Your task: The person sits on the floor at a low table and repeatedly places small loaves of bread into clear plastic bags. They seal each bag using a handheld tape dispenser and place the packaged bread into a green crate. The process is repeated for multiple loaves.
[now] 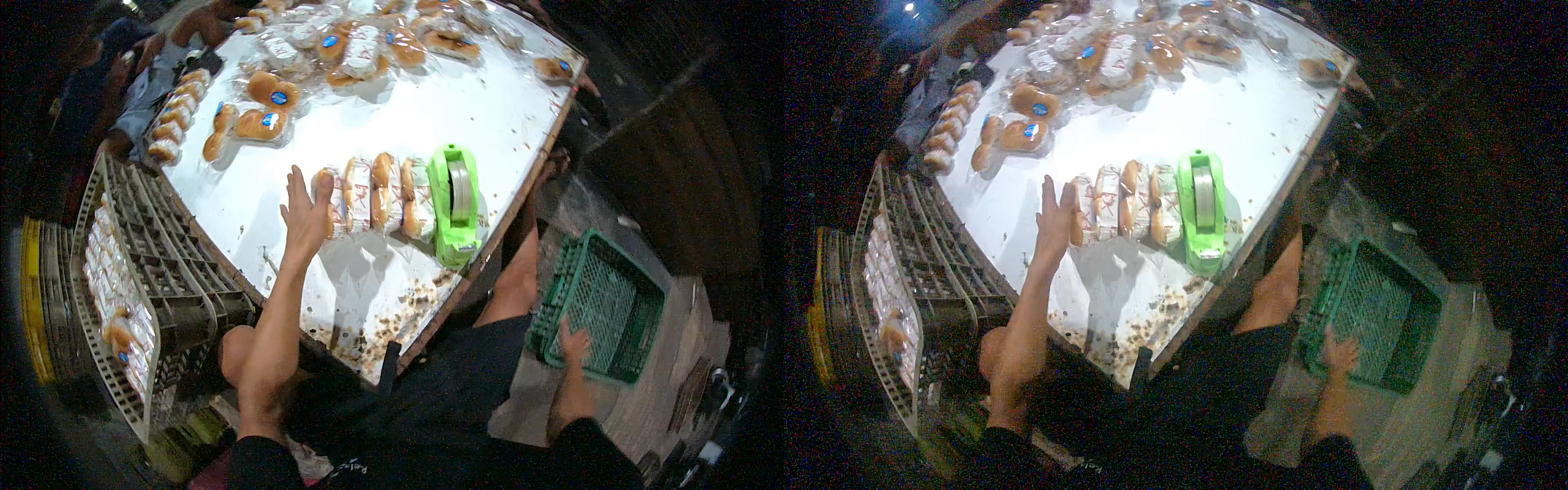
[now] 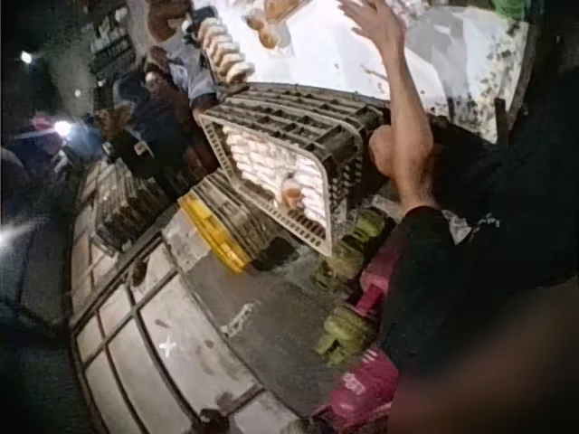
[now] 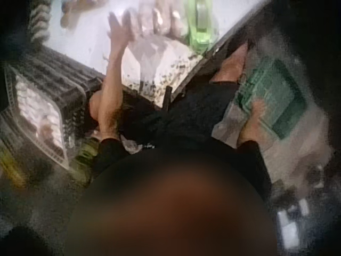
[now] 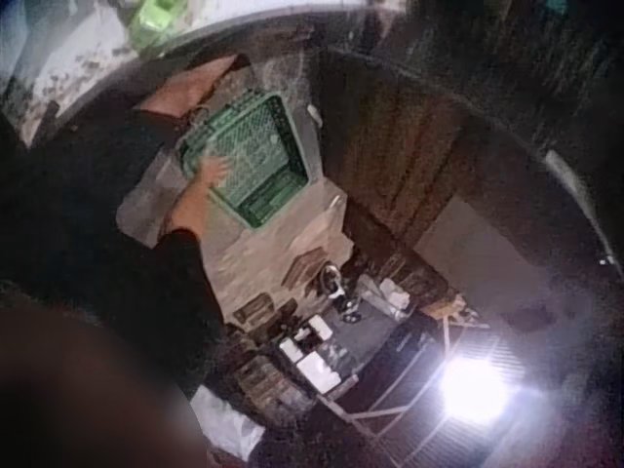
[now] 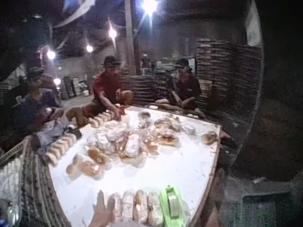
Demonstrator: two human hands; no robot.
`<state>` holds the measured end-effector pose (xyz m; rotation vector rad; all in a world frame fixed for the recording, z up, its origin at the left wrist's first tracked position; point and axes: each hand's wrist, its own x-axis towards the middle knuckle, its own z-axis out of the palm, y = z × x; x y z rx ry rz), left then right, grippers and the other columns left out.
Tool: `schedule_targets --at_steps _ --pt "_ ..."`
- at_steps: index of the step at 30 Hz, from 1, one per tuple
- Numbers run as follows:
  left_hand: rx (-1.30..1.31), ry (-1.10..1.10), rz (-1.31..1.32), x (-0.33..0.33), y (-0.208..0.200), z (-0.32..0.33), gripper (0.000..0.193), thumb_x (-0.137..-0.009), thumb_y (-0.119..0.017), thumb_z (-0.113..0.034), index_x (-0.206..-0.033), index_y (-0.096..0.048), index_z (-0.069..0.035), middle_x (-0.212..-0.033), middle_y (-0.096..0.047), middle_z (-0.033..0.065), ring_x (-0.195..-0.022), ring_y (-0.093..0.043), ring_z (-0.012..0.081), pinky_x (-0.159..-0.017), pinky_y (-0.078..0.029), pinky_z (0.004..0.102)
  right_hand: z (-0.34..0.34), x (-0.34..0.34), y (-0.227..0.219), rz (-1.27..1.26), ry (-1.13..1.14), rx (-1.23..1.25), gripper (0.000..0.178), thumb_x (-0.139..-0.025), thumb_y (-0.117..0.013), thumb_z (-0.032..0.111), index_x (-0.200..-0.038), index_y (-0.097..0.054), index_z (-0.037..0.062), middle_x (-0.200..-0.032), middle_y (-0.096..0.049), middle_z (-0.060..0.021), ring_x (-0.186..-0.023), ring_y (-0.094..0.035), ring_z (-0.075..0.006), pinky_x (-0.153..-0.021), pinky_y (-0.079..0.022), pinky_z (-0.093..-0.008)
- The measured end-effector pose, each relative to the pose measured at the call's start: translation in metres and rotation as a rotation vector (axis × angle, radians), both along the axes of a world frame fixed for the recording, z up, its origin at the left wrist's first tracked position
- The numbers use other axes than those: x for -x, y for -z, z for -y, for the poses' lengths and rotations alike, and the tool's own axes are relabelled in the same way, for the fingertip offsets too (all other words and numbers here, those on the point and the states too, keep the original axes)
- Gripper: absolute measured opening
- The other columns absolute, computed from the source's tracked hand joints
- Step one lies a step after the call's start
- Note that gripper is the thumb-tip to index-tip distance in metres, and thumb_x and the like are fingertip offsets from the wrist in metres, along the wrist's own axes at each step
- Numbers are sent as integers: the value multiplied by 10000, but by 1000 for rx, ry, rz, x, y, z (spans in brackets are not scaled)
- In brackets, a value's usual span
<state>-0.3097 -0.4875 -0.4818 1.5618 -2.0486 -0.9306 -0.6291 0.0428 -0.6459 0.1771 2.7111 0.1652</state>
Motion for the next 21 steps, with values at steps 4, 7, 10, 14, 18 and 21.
schedule_targets --at_steps 4,7,10,14,18,21 --pt "-62 -68 -469 -24 -11 -3 756 -961 -454 -527 -1403 -353 78 -1387 -441 281 -1313 -422 331 -1091 -315 369 -7 -57 55 6 -66 162 960 -844 -421 741 -1398 -394 -43 -1386 -429 -275 -1279 -396 -440 -1064 -295 -556" --pt "-76 -132 -514 -42 -25 -20 673 -971 -472 -479 -1355 -418 71 -1335 -497 253 -1263 -467 315 -1063 -345 377 19 -49 15 -154 -100 165 802 -910 -439 632 -1317 -483 -58 -1177 -589 -280 -1062 -569 -436 -913 -445 -532" --pt "-52 -128 -565 -65 -33 -21 613 -951 -531 -460 -1273 -503 62 -1249 -562 198 -1130 -542 257 -984 -398 348 7 24 -76 -688 -297 55 586 -939 -495 514 -1128 -623 -26 -995 -662 -255 -856 -653 -397 -717 -516 -500" --pt "-91 -44 -654 -62 -47 -26 530 -940 -571 -413 -1193 -556 52 -1152 -608 182 -1043 -576 234 -920 -436 333 -104 145 -334 -1147 -828 -849 330 -1009 -447 272 -928 -670 42 -810 -619 -114 -723 -632 -232 -585 -524 -352" --pt "-176 43 -711 -58 -37 -33 532 -927 -597 -407 -1185 -554 57 -1085 -638 166 -1023 -587 223 -905 -452 329 -99 84 -501 -1225 -901 408 365 -976 -477 326 -870 -654 25 -849 -618 -115 -743 -609 -244 -619 -520 -355" --pt "-177 195 -675 -64 -35 -33 532 -933 -586 -416 -1178 -568 56 -1058 -648 143 -976 -598 217 -885 -459 342 24 -19 -537 -1205 -1078 820 402 -946 -502 384 -837 -634 20 -801 -594 -106 -707 -591 -243 -609 -508 -353"
